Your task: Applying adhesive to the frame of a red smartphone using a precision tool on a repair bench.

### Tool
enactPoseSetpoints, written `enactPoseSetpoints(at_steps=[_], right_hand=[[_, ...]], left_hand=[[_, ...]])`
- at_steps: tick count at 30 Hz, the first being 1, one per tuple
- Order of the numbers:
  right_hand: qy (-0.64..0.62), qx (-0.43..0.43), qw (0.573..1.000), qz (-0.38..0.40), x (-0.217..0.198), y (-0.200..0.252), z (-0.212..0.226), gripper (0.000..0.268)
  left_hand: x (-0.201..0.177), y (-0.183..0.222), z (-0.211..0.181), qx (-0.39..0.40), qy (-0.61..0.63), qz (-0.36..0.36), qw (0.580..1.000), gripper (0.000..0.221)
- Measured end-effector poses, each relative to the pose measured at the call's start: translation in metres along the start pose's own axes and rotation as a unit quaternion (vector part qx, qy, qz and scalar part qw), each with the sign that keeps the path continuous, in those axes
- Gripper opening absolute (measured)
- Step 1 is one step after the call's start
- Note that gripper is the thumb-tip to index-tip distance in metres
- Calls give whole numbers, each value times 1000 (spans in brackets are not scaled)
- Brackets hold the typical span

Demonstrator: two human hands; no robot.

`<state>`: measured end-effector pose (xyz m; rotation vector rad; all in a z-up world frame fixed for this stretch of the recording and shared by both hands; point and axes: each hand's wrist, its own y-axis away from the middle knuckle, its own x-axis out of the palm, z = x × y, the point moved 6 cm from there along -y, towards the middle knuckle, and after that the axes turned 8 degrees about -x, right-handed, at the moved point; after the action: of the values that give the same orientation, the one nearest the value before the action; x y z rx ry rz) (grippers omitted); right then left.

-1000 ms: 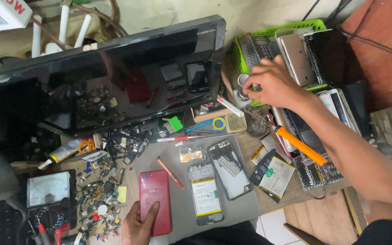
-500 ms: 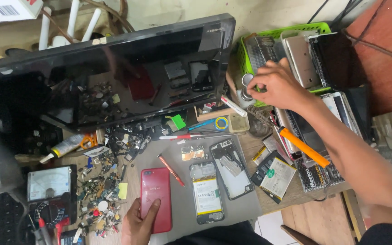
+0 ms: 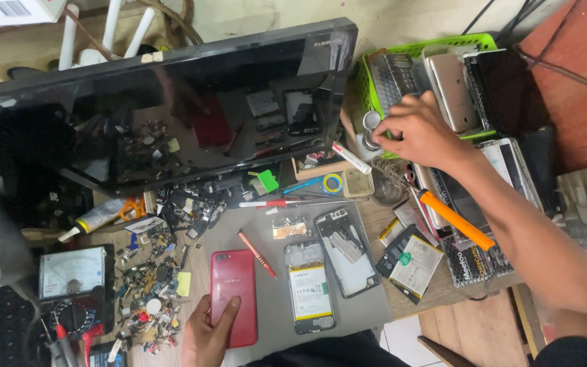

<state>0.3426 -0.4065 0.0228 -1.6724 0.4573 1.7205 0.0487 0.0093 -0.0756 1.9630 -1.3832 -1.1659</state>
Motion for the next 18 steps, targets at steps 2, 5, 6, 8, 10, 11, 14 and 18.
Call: enactPoseSetpoints(at_steps=[2,5,6,8,10,11,14,18], right_hand=[[15,-13,1000,-22,-3,-1,0,11],[23,-27,999,-41,-4,-1,4,9],[20,-29,999,-41,-4,-1,5,9],[15,-22,999,-35,-2,-2,3,8],[7,-12,1000,-24,3,2,3,6],[9,-4,1000,-29,3,2,1,10],[-5,22,1000,-4,1,-2,1,14],[27,-12,998,-56,-5,-3,5,12]], left_hand=[[0,-4,1,5,-9,-2,1000,34],[0,-1,1,5,-22,-1,1000,35],[0,1,-1,4,-25,1,1000,36],[0,0,-3,-1,-24,2,1000,37],[0,2,1,-11,-28,5,1000,38],[0,1,0,-7,-28,4,1000,37],[0,6,-6,-11,-15,6,1000,36],[-1,4,-4,0,-20,5,1000,38]])
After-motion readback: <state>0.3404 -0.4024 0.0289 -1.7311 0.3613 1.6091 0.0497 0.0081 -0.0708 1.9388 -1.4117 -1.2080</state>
